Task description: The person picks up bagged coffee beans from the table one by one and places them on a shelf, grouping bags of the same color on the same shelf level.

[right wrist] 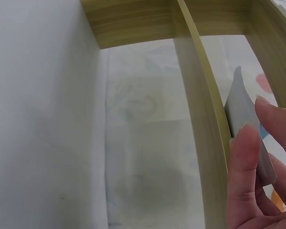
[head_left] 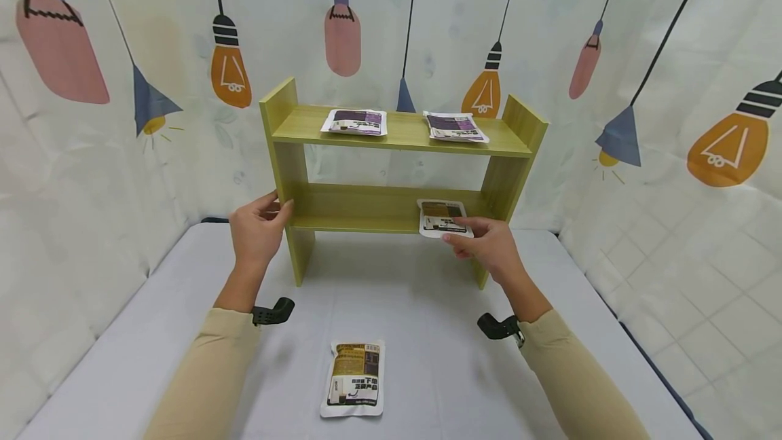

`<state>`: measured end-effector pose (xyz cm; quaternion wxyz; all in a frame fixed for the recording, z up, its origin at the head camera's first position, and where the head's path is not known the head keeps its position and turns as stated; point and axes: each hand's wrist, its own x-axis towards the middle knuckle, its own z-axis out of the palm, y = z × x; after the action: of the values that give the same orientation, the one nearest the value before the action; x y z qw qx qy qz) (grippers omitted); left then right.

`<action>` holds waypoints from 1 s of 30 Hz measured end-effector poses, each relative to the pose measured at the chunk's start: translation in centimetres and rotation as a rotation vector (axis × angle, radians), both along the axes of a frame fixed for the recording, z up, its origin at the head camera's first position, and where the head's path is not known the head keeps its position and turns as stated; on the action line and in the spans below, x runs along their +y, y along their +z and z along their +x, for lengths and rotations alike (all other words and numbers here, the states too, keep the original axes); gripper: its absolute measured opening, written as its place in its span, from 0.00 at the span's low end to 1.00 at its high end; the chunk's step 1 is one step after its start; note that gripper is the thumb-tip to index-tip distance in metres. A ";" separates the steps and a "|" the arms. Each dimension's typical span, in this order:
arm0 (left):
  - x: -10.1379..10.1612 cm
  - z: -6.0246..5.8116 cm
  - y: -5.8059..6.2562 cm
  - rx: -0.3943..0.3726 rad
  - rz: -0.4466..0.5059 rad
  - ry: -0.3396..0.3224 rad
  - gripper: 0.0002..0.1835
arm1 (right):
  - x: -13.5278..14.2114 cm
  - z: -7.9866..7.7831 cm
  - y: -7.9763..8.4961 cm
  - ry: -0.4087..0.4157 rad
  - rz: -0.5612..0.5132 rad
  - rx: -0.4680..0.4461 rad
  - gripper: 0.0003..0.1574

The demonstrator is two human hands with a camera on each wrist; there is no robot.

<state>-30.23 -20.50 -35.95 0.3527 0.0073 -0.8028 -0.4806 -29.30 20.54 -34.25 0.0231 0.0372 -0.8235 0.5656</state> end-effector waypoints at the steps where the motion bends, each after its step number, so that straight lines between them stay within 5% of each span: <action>1: 0.0 0.0 0.0 0.000 0.000 0.000 0.22 | 0.0 0.0 0.0 -0.002 -0.001 -0.001 0.39; 30: 0.0 0.0 0.0 0.007 0.001 0.008 0.21 | 0.1 -0.6 0.5 0.029 -0.038 0.019 0.33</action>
<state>-30.19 -20.48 -35.93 0.3576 0.0088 -0.8012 -0.4798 -29.91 20.67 -33.74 0.0235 0.0539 -0.8117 0.5811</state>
